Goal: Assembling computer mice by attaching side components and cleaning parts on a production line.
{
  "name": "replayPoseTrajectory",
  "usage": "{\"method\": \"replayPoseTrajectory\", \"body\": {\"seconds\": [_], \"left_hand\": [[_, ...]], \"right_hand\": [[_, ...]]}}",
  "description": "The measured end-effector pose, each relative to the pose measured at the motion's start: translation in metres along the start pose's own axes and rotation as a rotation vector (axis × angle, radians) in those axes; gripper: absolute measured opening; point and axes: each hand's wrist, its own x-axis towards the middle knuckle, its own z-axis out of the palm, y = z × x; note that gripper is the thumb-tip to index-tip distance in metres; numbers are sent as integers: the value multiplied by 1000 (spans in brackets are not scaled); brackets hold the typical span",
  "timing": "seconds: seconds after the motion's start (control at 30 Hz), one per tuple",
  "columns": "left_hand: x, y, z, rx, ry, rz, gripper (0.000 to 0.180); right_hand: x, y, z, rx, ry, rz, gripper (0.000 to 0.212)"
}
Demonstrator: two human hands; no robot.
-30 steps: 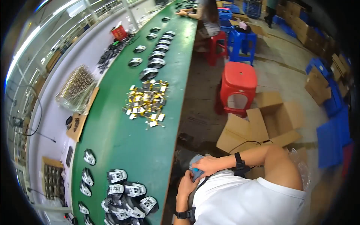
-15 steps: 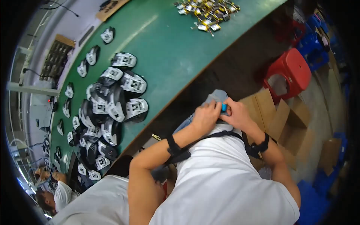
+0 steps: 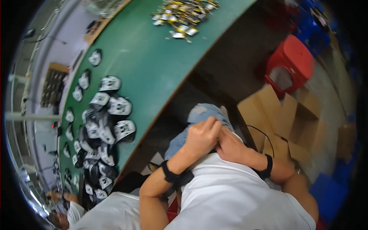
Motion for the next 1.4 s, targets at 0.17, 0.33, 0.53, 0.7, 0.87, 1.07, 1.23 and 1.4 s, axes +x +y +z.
{"method": "replayPoseTrajectory", "body": {"seconds": [0.17,0.33,0.53,0.7,0.87,1.07,1.23,1.4], "left_hand": [[-9,3,26,42,-23,-23,24],[9,12,23,-73,-235,-15,45],[17,-2,48,41,-104,18,34],[22,-8,44,20,-97,-29,29],[17,-23,44,81,-135,-73,28],[19,-7,33,31,-84,-117,27],[19,-13,31,84,-57,-154,25],[21,-23,36,48,-174,-187,30]], "right_hand": [[18,33,4,198,-132,-119,38],[2,86,20,216,176,-116,38],[13,55,-18,1166,-111,286,50],[34,155,-19,1241,-289,377,49],[51,113,-23,1118,-355,418,49],[27,44,-37,997,-458,544,48],[15,27,-81,1513,-659,653,52],[26,39,-83,897,-483,788,30]]}}
